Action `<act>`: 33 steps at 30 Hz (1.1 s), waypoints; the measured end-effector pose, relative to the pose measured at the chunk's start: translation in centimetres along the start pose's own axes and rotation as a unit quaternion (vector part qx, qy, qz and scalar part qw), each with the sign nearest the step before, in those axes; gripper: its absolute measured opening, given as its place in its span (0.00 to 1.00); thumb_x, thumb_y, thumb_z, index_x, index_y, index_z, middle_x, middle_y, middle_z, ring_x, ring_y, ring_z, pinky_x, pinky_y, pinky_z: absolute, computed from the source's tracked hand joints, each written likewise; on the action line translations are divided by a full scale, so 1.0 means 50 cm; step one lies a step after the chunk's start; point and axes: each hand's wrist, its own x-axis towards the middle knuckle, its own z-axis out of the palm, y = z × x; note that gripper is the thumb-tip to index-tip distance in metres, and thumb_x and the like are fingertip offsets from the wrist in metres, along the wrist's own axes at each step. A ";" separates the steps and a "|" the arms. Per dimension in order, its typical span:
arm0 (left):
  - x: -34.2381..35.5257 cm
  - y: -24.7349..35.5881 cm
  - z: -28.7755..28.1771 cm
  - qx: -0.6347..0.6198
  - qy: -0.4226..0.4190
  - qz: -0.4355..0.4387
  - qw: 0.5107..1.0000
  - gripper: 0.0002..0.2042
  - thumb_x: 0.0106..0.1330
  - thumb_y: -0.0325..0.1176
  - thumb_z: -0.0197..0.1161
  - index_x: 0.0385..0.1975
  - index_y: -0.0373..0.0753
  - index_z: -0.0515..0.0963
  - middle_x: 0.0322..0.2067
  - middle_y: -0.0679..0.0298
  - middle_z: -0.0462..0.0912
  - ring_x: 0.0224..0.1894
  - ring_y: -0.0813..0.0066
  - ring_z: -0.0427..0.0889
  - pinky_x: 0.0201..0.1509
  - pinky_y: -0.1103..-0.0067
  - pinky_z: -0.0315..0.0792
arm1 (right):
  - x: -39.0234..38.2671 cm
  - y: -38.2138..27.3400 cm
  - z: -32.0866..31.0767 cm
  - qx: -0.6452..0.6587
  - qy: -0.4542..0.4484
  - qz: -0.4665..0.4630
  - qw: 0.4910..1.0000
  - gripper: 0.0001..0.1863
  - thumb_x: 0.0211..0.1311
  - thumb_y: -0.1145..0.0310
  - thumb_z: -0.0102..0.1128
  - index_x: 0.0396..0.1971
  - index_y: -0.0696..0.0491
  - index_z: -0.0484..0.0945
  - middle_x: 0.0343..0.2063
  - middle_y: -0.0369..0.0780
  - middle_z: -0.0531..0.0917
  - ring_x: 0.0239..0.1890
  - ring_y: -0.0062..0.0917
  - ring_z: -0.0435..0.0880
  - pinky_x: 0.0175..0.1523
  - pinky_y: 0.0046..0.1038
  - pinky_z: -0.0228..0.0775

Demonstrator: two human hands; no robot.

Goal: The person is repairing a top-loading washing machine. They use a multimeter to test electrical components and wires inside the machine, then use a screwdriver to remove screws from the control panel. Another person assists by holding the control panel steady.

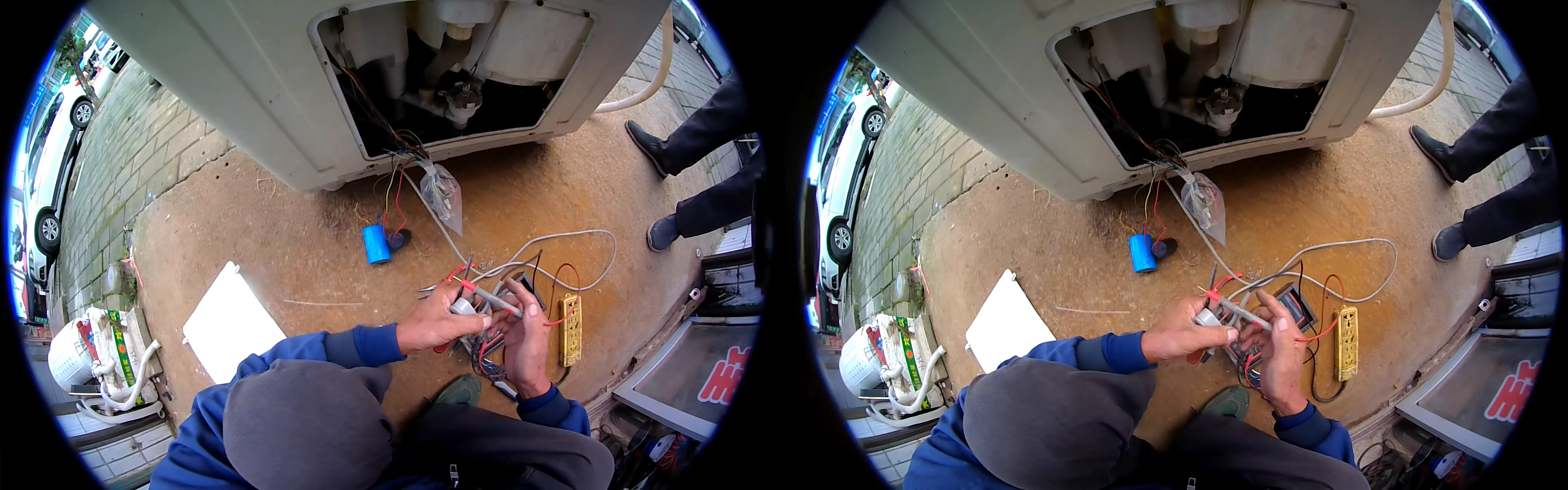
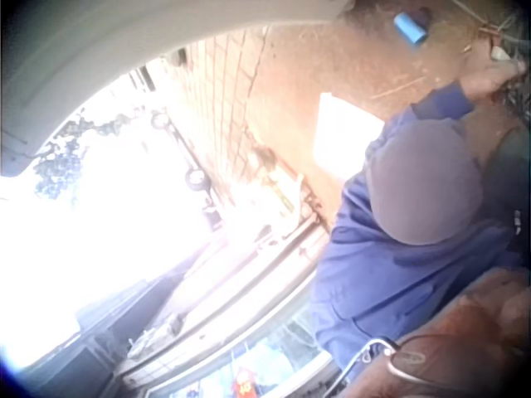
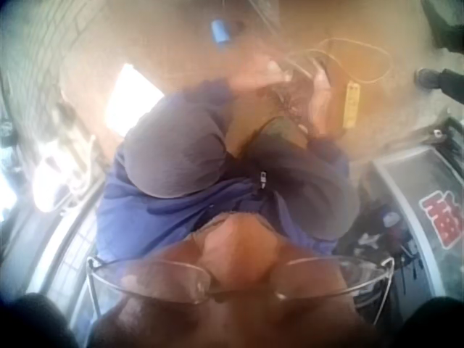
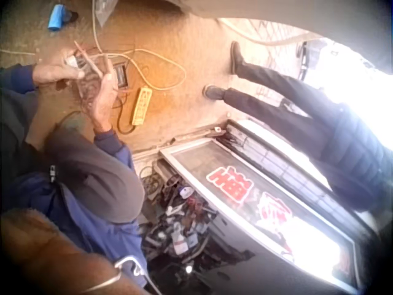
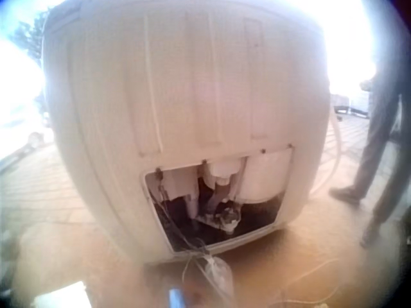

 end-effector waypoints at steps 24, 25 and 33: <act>0.018 -0.047 0.002 0.194 -0.047 0.111 0.974 0.12 0.61 0.32 0.77 0.41 0.37 0.83 0.28 0.73 0.81 0.32 0.88 0.77 0.35 0.83 0.71 | 0.009 -0.037 -0.060 0.107 0.060 0.042 0.992 0.17 0.79 0.58 0.59 0.36 0.57 0.77 0.22 0.36 0.78 0.15 0.15 0.70 0.20 0.19 0.62; 0.017 -0.046 0.001 0.200 -0.037 0.131 0.970 0.11 0.61 0.32 0.76 0.40 0.37 0.83 0.27 0.71 0.81 0.30 0.87 0.76 0.34 0.82 0.72 | 0.007 -0.033 -0.055 0.110 0.064 0.039 0.991 0.17 0.79 0.58 0.60 0.36 0.57 0.77 0.23 0.36 0.79 0.15 0.16 0.71 0.20 0.20 0.64; 0.010 -0.037 -0.013 0.133 -0.060 0.127 0.981 0.07 0.63 0.30 0.73 0.35 0.36 0.82 0.25 0.71 0.82 0.28 0.88 0.77 0.31 0.83 0.71 | 0.000 -0.015 -0.038 0.116 -0.084 0.121 0.982 0.08 0.72 0.72 0.66 0.41 0.59 0.78 0.31 0.41 0.83 0.24 0.23 0.83 0.30 0.27 0.81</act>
